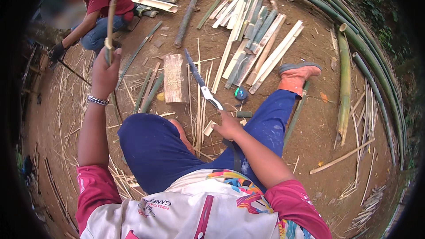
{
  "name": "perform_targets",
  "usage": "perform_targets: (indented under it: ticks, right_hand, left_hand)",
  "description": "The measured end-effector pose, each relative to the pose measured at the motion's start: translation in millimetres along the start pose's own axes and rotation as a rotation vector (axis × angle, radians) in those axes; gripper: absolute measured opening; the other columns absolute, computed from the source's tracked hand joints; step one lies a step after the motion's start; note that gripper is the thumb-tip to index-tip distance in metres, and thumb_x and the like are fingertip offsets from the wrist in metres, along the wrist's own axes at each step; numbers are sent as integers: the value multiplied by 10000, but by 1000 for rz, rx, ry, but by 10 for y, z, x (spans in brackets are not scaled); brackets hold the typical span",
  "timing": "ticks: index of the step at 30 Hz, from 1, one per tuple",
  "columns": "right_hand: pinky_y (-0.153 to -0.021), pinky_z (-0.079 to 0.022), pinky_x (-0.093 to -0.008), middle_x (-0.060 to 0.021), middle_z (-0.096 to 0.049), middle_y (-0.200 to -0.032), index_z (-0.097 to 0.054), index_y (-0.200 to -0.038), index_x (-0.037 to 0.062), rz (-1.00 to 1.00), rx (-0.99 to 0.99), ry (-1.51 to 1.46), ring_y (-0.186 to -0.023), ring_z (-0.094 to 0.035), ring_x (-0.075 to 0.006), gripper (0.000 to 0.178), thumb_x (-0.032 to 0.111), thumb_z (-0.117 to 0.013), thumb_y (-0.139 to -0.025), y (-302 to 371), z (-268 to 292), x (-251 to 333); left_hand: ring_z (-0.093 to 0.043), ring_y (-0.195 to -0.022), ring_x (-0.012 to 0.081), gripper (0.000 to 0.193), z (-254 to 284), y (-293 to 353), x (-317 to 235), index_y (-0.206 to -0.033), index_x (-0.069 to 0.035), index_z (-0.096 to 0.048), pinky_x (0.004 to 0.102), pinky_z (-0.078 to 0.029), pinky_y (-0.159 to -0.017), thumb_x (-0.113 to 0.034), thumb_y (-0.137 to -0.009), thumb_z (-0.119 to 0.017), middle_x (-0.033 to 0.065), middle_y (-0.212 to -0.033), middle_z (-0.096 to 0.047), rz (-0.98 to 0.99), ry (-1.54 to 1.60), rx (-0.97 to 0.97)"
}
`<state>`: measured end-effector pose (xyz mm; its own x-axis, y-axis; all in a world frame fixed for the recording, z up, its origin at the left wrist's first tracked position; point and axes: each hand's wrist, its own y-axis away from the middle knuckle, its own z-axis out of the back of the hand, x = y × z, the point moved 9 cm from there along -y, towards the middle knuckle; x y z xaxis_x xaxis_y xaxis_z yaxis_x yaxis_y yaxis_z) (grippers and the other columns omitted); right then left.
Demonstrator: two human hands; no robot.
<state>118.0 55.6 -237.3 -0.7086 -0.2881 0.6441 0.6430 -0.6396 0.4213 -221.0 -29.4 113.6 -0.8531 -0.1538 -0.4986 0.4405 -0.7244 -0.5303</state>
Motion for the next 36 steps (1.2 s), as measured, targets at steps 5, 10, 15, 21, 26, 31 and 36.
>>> perform_targets:
  ticks: [5,10,15,21,26,31,36]
  right_hand:
    - [-1083,-424,-448,-263,-509,-1371,-401,-1476,31,-99,103,208,-1278,-518,-405,798,360,-759,-844,-80,-399,-103]
    - [-1096,-416,-458,-240,-461,-1412,-397,-1481,52,-298,149,294,-1316,-480,-408,764,323,-747,-859,-304,-507,-710]
    - [-1066,-439,-476,-231,-479,-1378,-440,-1405,36,-300,139,399,-1272,-514,-404,673,296,-740,-860,-579,-366,-814]
    - [-973,-500,-475,-209,-559,-1260,-443,-1310,41,-301,205,516,-1157,-597,-396,602,307,-739,-859,-834,-480,-846]
    - [-913,-526,-468,-204,-571,-1212,-427,-1307,46,-343,104,562,-1077,-632,-400,616,283,-755,-842,-894,-499,-828]
    - [-930,-510,-475,-237,-562,-1200,-421,-1302,8,-286,45,468,-1087,-606,-427,606,195,-739,-822,-965,-536,-890]
    - [-972,-462,-467,-264,-550,-1185,-433,-1288,-36,-131,-48,169,-1109,-566,-432,551,133,-658,-814,-838,-570,-1069]
  left_hand:
    - [-645,-907,471,234,-876,543,1299,-1042,-15,-608,533,-512,-794,-166,-871,-661,286,-913,-674,293,-170,280]
    - [-678,-945,426,359,-1963,1011,2057,-1152,7,-599,509,-538,-859,-182,-859,-685,253,-1000,-702,404,-243,532]
    - [-664,-965,430,306,-2643,1004,2320,-1087,-5,-589,508,-527,-876,-167,-848,-689,254,-1000,-693,435,-234,599]
    - [-666,-973,423,293,-2894,1060,2717,-1062,10,-575,511,-522,-875,-149,-844,-689,249,-1003,-693,454,-264,626]
    - [-672,-949,428,273,-3038,1282,2883,-1066,-1,-561,521,-528,-842,-108,-837,-664,253,-1002,-693,510,-281,626]
    - [-681,-932,423,277,-3131,1327,2930,-1061,-14,-552,519,-538,-821,-102,-822,-662,251,-994,-698,529,-300,602]
    - [-685,-917,419,267,-3117,1339,2881,-1047,-16,-548,515,-543,-804,-107,-822,-658,243,-969,-703,550,-297,583]
